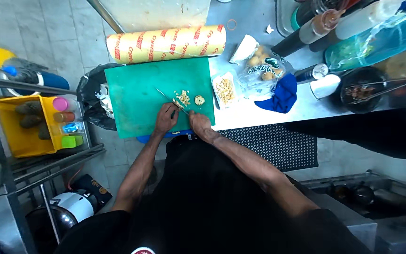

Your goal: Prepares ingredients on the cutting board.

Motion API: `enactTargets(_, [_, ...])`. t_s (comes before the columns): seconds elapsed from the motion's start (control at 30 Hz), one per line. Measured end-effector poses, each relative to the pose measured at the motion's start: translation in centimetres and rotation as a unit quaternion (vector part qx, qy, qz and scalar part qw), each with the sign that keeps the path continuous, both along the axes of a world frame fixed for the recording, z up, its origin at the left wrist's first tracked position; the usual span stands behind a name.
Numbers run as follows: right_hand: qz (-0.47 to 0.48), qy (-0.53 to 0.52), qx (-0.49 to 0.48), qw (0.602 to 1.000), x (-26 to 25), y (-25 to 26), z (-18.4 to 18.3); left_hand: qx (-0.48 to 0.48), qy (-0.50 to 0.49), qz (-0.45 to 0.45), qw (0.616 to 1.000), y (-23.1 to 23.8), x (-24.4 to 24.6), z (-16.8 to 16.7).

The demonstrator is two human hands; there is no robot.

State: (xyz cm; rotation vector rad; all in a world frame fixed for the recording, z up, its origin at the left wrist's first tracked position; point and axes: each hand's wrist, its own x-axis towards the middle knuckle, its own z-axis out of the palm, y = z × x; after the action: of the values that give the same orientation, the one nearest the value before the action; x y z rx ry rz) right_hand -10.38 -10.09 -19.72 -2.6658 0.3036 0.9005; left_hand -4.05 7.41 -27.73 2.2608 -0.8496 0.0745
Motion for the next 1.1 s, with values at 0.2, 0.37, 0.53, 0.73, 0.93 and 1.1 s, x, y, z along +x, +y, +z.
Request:
enactTargets(0.2, [0.018,0.048,0.005,0.999,1.7,-0.5,4.6,0.007,0.010,-0.034,0.999,0.5,0.3,0.5])
enactTargets(0.37, [0.007,0.079,0.005,0.997,-0.6,-0.6,5.0,-0.011,-0.010,-0.015,1.000,0.3,-0.1,0.0])
enactTargets(0.53, [-0.011,0.009,0.009,1.000,0.1,0.6,-0.2,-0.014,-0.009,-0.004,1.000,0.4,-0.3,0.0])
enactTargets(0.73, [0.002,0.000,0.033,0.999,0.6,-0.3,-0.5,-0.023,0.022,0.044,0.999,0.4,-0.1,0.7])
enactTargets(0.93, [0.014,0.000,0.067,0.998,1.0,-1.9,-0.7,-0.007,0.043,0.010,0.999,0.7,0.4,0.7])
enactTargets(1.1, [-0.009,-0.015,0.040,0.999,1.3,-2.4,-0.5,-0.004,0.045,0.005,0.999,0.8,0.2,0.7])
